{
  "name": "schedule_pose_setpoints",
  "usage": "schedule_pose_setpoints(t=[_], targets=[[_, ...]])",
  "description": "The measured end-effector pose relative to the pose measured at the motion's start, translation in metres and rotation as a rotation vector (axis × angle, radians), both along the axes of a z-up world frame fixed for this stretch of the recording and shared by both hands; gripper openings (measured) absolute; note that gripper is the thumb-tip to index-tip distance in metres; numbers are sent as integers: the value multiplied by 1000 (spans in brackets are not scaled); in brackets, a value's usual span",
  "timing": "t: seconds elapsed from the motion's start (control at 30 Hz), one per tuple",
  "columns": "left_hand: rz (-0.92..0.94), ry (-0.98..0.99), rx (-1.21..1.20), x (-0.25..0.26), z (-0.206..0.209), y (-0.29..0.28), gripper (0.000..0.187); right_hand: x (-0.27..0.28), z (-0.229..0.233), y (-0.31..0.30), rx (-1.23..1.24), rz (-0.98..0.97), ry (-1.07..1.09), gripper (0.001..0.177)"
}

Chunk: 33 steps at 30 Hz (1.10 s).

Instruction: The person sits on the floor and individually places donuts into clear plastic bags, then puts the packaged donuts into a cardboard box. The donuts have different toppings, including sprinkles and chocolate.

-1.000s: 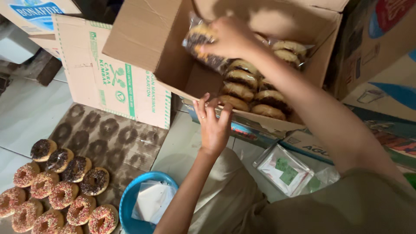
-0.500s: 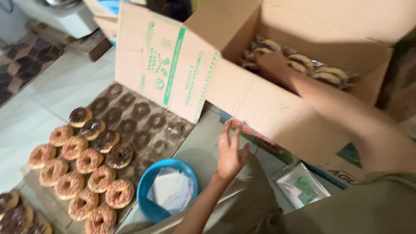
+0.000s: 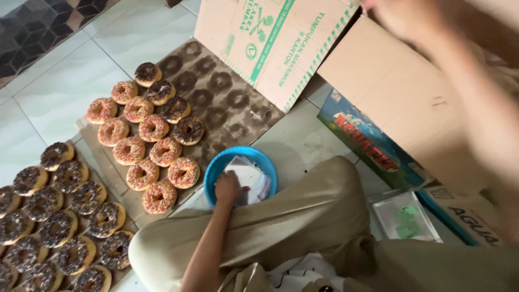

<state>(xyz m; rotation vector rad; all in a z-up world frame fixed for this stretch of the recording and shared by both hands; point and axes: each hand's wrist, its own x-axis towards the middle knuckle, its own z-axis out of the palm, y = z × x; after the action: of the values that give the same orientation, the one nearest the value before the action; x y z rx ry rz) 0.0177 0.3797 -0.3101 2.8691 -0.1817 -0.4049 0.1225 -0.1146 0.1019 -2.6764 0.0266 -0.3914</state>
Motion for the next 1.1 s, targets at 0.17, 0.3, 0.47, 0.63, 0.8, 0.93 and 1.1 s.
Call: schedule_pose_setpoints(t=[0.17,0.3,0.47,0.63,0.8,0.93,1.1], targets=[[-16,-165,-161,-4,-22,-1,52,-35,-108,128,1079,434,145,16],[-44,-277,-264,-8,-54,11,29,-66,-209,219,893,334,26,15],[47,-264,-351,-6,-58,4,18,-116,-284,260,340,255,-328,26],[289,-301,-789,-11,-1,0,19,-141,-320,264,687,32,-100,31],[450,-300,-1087,-23,40,-6,18,-148,-359,278,865,115,242,77],[493,-182,-1301,-36,38,-10,21,-145,-369,286,1356,-18,421,41],[434,-403,-963,-46,40,-7,53,-146,-342,280,1285,166,140,22]])
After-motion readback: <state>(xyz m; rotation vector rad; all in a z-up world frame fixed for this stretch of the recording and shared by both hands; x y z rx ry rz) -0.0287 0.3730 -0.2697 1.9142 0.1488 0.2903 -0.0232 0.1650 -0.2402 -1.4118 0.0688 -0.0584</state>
